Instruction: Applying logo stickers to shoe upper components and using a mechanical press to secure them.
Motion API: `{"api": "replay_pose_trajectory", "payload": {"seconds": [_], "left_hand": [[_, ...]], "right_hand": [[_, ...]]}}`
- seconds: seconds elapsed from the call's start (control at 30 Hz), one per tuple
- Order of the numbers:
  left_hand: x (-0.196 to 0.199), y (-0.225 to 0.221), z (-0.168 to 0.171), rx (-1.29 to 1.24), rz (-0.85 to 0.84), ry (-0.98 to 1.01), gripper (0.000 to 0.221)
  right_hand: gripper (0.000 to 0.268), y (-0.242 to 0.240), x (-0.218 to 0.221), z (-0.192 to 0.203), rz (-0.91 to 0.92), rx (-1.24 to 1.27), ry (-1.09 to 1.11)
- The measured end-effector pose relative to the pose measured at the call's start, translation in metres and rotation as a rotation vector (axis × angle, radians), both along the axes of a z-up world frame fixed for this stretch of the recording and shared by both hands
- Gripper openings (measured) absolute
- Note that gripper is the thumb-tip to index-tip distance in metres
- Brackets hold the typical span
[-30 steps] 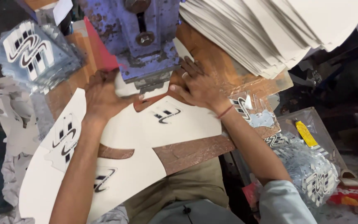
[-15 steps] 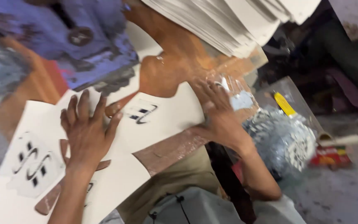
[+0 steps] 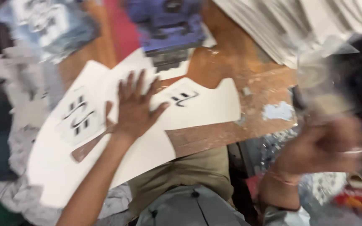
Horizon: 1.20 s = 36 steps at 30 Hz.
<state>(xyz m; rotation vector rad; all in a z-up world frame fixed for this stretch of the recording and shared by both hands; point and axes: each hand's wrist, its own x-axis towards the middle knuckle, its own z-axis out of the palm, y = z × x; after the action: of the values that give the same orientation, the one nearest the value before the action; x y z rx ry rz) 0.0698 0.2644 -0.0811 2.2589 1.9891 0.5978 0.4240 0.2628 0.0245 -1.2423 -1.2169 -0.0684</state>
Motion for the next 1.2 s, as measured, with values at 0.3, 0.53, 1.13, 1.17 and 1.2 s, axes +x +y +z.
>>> {"api": "replay_pose_trajectory", "payload": {"seconds": [0.3, 0.53, 1.13, 1.17, 1.2], "left_hand": [[-0.007, -0.006, 0.014, -0.014, -0.041, 0.178, 0.075], [0.001, -0.003, 0.014, 0.192, -0.026, -0.197, 0.068], [0.001, -0.001, 0.007, 0.075, -0.011, -0.095, 0.056], [0.001, -0.001, 0.007, 0.079, -0.007, -0.102, 0.055], [0.002, -0.001, 0.007, 0.082, -0.003, -0.109, 0.055]], "right_hand": [[0.02, 0.028, -0.15, -0.022, 1.167, -0.313, -0.611], [0.035, 0.05, -0.145, -0.032, 0.984, -0.799, -0.24], [0.024, 0.152, -0.13, -0.097, 1.057, -1.02, 0.202], [0.024, 0.161, -0.129, -0.102, 1.019, -0.966, 0.225], [0.024, 0.17, -0.127, -0.106, 0.981, -0.913, 0.248]]}}
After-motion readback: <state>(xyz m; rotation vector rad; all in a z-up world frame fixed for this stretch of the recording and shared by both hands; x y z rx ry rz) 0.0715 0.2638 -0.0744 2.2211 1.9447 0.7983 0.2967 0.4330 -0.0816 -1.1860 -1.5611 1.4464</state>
